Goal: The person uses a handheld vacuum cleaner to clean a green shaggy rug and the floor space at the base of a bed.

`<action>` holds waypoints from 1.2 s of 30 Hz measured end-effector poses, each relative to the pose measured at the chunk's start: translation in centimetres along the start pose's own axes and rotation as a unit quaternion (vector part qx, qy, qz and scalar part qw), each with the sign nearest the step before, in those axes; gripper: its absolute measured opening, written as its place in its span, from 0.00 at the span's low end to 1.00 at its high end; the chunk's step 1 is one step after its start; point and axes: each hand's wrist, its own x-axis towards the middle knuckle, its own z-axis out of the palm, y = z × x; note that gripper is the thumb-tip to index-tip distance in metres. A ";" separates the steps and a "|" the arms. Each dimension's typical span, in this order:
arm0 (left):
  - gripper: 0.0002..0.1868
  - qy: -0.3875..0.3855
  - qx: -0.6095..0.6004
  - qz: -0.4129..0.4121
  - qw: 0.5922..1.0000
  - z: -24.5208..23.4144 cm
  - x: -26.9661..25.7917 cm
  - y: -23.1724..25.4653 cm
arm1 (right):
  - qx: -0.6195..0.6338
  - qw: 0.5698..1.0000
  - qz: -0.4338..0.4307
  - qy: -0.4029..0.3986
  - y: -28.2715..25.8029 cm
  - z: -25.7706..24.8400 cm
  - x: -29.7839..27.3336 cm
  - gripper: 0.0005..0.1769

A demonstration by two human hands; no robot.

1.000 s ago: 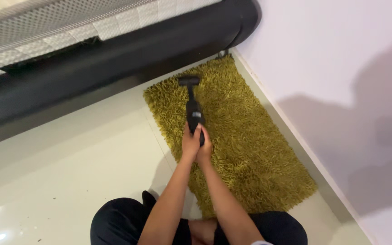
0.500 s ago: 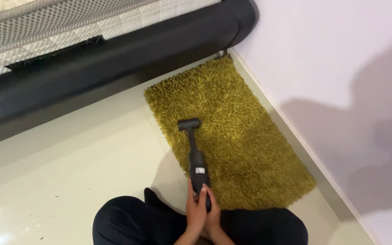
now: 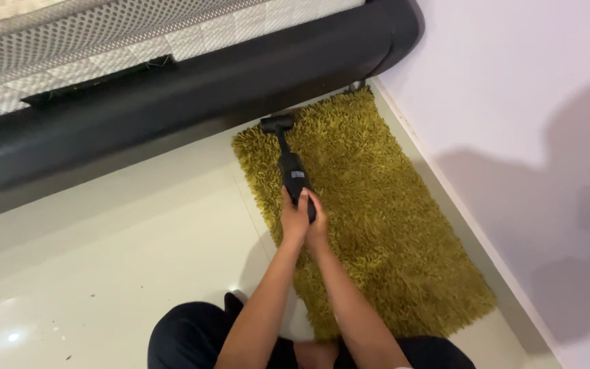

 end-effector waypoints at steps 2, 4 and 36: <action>0.45 0.007 0.001 0.014 1.000 -0.8 -0.7 -0.1 | -0.001 1.000 0.030 -0.007 -0.1 0.4 -1.0 0.29; 0.44 0.017 0.019 0.004 1.000 -2.2 -2.9 -0.8 | -0.015 1.000 0.010 0.012 -0.4 0.6 -3.1 0.28; 0.44 0.048 -0.045 -0.014 0.998 -7.5 -1.6 -1.6 | -0.041 0.998 -0.037 -0.038 0.9 5.5 -3.7 0.29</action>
